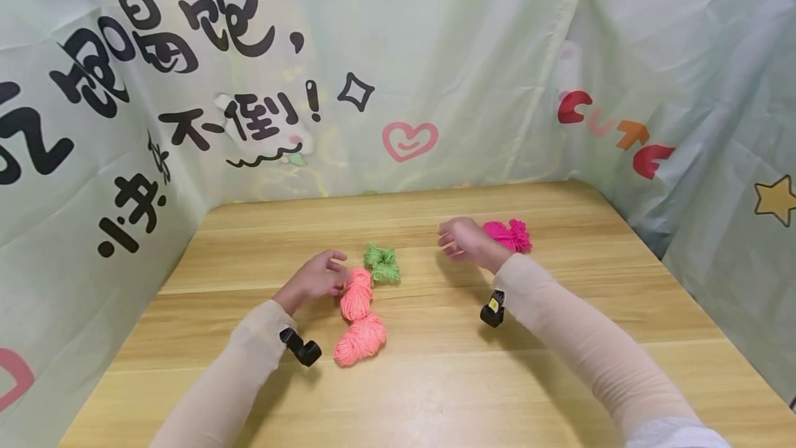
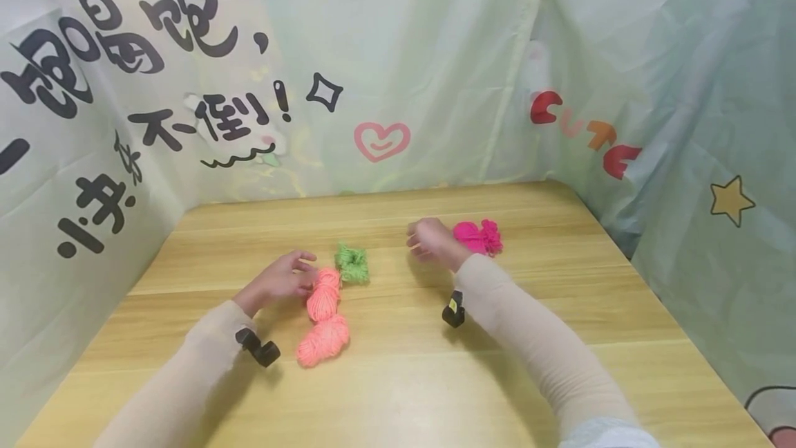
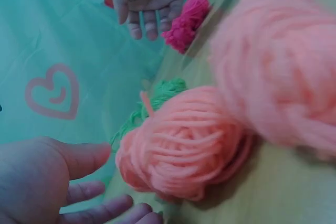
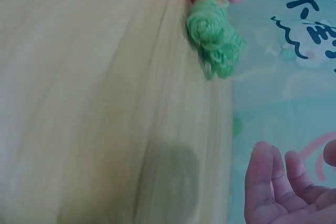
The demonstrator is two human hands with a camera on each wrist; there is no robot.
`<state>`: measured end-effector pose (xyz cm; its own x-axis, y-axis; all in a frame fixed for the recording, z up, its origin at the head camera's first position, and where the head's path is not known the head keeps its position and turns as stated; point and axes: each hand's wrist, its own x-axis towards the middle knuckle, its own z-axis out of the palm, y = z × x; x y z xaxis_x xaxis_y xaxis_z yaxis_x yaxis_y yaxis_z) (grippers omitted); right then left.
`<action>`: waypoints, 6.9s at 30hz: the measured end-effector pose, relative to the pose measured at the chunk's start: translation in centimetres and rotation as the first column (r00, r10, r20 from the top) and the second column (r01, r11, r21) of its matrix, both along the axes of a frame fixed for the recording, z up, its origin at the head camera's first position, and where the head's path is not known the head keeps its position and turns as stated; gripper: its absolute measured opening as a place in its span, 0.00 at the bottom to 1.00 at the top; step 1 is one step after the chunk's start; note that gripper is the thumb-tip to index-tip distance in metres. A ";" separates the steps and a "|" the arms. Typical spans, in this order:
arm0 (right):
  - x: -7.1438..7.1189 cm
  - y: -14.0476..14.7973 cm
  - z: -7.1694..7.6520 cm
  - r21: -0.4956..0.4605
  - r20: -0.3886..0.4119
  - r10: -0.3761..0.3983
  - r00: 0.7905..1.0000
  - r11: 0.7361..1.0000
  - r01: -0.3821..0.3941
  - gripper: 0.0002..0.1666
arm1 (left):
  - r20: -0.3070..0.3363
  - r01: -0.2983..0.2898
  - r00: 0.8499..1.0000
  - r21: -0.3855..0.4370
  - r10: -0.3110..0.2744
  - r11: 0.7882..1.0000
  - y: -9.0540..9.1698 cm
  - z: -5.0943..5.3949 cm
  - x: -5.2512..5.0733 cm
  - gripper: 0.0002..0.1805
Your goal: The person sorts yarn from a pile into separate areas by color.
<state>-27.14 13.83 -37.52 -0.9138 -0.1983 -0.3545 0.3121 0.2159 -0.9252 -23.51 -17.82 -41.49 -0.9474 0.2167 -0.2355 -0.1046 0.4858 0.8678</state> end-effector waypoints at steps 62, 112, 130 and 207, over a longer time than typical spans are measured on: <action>2.7 -8.2 -4.1 0.034 0.046 0.203 0.978 0.978 -0.204 0.19 | -0.236 0.110 0.951 -0.345 -0.199 0.932 3.7 0.7 -2.8 0.18; 4.5 -11.0 -3.7 0.224 -0.009 0.317 0.949 0.925 -0.307 0.15 | -0.100 0.177 0.963 -0.464 -0.250 0.868 1.5 1.4 -2.2 0.18; 3.9 -10.6 -2.9 0.094 0.034 0.322 0.946 0.941 -0.324 0.07 | -0.103 0.147 0.971 -0.450 -0.215 0.881 1.8 1.7 -2.0 0.15; -0.3 -6.0 -2.4 -0.034 0.050 0.147 0.988 0.989 -0.145 0.22 | -0.072 0.146 0.976 -0.480 -0.204 0.865 1.9 1.7 -2.1 0.11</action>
<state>-27.40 7.85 -39.96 -0.8546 -0.3398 -0.3926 0.3271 0.2349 -0.9153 -25.62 -15.91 -39.81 -0.9311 0.2730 -0.2417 0.1075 0.8389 0.5335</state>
